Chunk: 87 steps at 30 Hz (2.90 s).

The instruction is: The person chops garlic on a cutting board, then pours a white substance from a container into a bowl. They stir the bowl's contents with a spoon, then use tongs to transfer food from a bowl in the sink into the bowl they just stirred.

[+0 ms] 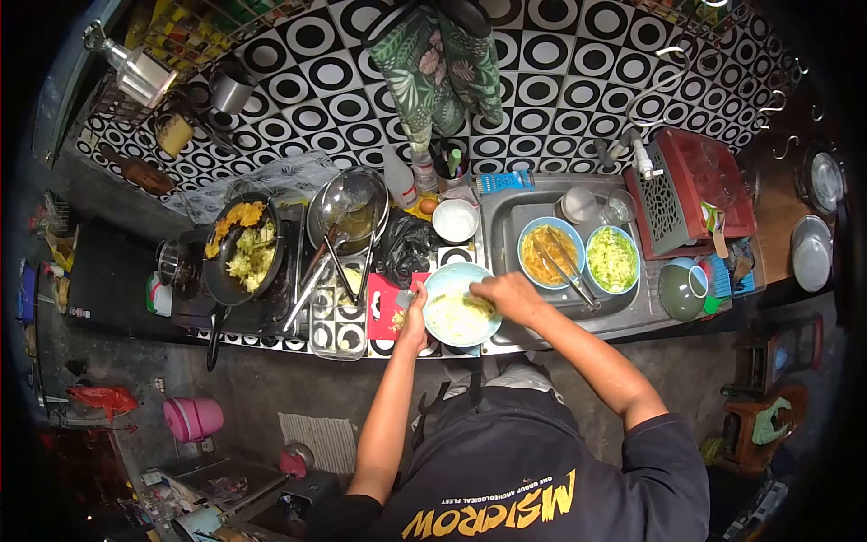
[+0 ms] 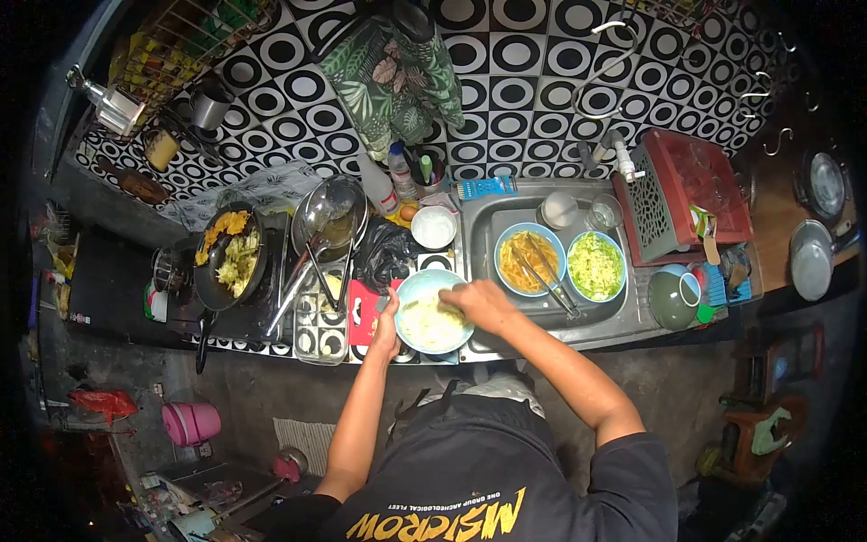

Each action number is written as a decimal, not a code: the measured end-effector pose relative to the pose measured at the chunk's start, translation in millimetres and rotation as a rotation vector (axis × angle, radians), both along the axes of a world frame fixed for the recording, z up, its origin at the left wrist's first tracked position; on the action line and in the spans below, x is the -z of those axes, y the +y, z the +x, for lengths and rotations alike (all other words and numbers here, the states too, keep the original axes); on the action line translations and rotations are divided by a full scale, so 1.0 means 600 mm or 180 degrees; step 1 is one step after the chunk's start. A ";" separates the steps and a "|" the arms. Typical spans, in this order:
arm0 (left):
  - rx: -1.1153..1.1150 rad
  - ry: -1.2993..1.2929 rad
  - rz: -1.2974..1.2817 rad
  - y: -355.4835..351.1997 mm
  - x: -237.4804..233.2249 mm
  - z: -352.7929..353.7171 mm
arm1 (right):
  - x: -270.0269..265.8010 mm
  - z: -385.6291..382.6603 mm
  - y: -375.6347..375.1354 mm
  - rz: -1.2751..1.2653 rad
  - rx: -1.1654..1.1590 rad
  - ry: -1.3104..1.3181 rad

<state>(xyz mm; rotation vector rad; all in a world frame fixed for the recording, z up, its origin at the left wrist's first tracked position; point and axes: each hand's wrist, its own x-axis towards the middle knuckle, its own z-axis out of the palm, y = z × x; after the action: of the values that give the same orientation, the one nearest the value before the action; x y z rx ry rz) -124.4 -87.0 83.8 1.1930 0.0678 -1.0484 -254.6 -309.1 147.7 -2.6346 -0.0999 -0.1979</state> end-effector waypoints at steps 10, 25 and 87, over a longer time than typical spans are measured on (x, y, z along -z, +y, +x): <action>-0.0917 -0.0462 -0.0078 -0.009 0.053 -0.012 | 0.007 -0.051 0.050 0.0043 0.0926 0.0103; -0.1204 -0.0408 0.0085 -0.029 0.029 -0.031 | 0.018 -0.074 0.093 0.0117 0.1003 -0.0069; -0.0266 -0.0302 0.0125 0.000 0.033 -0.003 | 0.013 -0.007 0.015 -0.0271 0.0888 -0.0058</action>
<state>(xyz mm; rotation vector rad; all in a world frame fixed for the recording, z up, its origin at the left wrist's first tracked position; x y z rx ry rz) -126.4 -87.1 63.7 1.2632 0.0638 -0.9200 -258.5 -300.2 140.2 -2.7239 0.2600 -0.3178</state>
